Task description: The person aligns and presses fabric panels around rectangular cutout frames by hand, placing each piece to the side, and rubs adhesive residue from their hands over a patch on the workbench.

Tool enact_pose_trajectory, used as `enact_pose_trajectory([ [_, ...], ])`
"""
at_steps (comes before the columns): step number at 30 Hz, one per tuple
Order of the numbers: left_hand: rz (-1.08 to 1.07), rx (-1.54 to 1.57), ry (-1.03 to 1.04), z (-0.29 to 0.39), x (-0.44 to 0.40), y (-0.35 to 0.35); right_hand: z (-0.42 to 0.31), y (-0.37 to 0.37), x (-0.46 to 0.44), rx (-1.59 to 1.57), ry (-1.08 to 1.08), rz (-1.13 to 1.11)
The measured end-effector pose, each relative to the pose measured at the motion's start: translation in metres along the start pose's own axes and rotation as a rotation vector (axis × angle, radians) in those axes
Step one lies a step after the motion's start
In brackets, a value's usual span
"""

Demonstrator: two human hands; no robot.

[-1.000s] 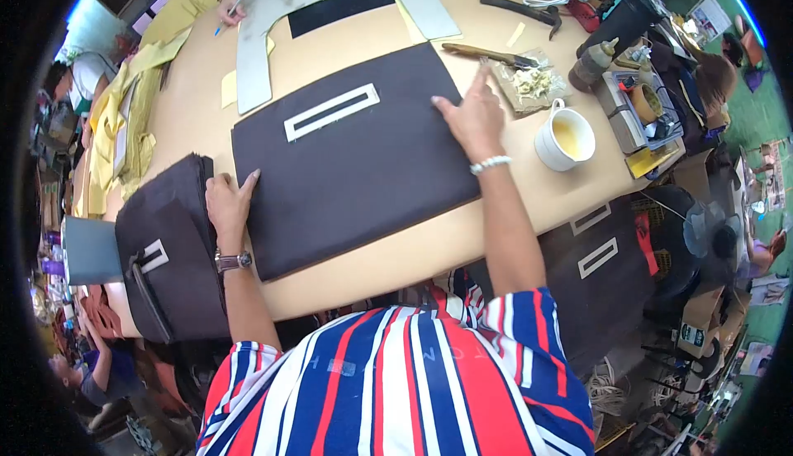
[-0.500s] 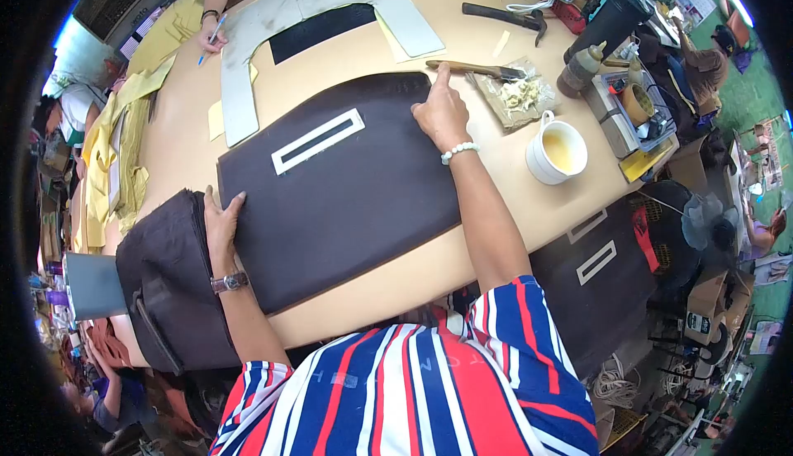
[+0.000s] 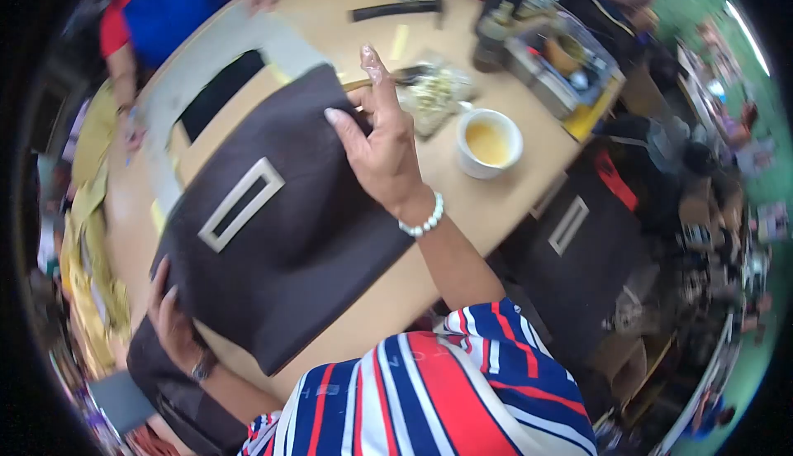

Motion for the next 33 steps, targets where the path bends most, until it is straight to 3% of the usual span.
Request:
enact_pose_trajectory([
  [2, 0.105, 0.06, 0.036, 0.006, 0.011, 0.008, -0.014, -0.049, 0.014, -0.133, -0.004, 0.13],
  [3, 0.1, -0.014, 0.104, 0.005, 0.016, 0.008, -0.019, -0.074, 0.02, -0.129, 0.021, 0.221],
  [4, 0.059, 0.105, 0.12, 0.003, 0.019, 0.007, -0.023, -0.104, 0.027, -0.116, 0.054, 0.267],
  [6, -0.215, 0.332, 0.226, -0.001, 0.018, 0.036, -0.021, -0.166, 0.045, -0.078, 0.086, 0.365],
  [9, -0.922, 0.261, 0.153, 0.011, -0.005, 0.127, -0.016, -0.243, 0.083, 0.143, 0.333, 0.425],
  [11, -1.301, 0.092, -0.036, 0.016, -0.002, 0.203, 0.015, -0.307, 0.127, 0.261, 0.457, 0.431],
  [12, -1.416, 0.019, -0.129, 0.017, 0.013, 0.24, 0.026, -0.35, 0.153, 0.274, 0.55, 0.402],
  [13, -1.518, 0.076, -0.08, -0.002, 0.026, 0.269, 0.03, -0.379, 0.173, 0.249, 0.639, 0.409],
  [14, -1.505, 0.196, -0.12, -0.019, 0.046, 0.293, 0.031, -0.405, 0.193, 0.223, 0.728, 0.414],
  [15, -1.598, 0.211, -0.257, -0.031, 0.064, 0.316, 0.029, -0.432, 0.211, 0.361, 0.773, 0.411],
  [16, -1.669, 0.254, -0.217, -0.044, 0.083, 0.337, 0.027, -0.463, 0.227, 0.502, 0.813, 0.404],
  [18, -1.764, 0.358, -0.143, -0.073, 0.128, 0.372, 0.024, -0.543, 0.268, 0.497, 1.012, 0.311],
  [19, -1.798, 0.435, -0.075, -0.085, 0.148, 0.384, 0.0, -0.544, 0.254, 0.588, 1.102, 0.259],
  [20, -1.923, 0.372, -0.292, -0.076, 0.158, 0.395, 0.016, -0.611, 0.285, 0.759, 1.074, 0.135],
  [22, -2.085, 0.396, -0.635, -0.068, 0.183, 0.41, -0.012, -0.632, 0.261, 0.967, 1.255, -0.05],
  [25, -2.212, 0.508, -0.81, -0.079, 0.22, 0.427, -0.002, -0.662, 0.234, 1.131, 1.226, -0.291],
  [28, -2.111, 0.314, -0.809, -0.106, 0.226, 0.44, 0.059, -0.656, 0.219, 1.178, 0.97, -0.184],
  [30, -2.026, 0.065, -0.735, -0.135, 0.227, 0.445, 0.115, -0.636, 0.204, 1.416, 0.694, -0.182],
  [31, -1.975, -0.055, -0.695, -0.151, 0.228, 0.448, 0.117, -0.599, 0.187, 1.359, 0.872, -0.183],
  [33, -1.89, -0.102, -0.534, -0.19, 0.231, 0.453, 0.167, -0.577, 0.185, 1.561, 0.896, -0.149],
])
Point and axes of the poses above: each hand's wrist, its own x-axis away from the middle knuckle, its own y-axis out of the palm, z = x × y, the point moved 1 cm from there along -x, towards the middle knuckle, and after that the axes turned 9 degrees about x, right-handed, at the moved point
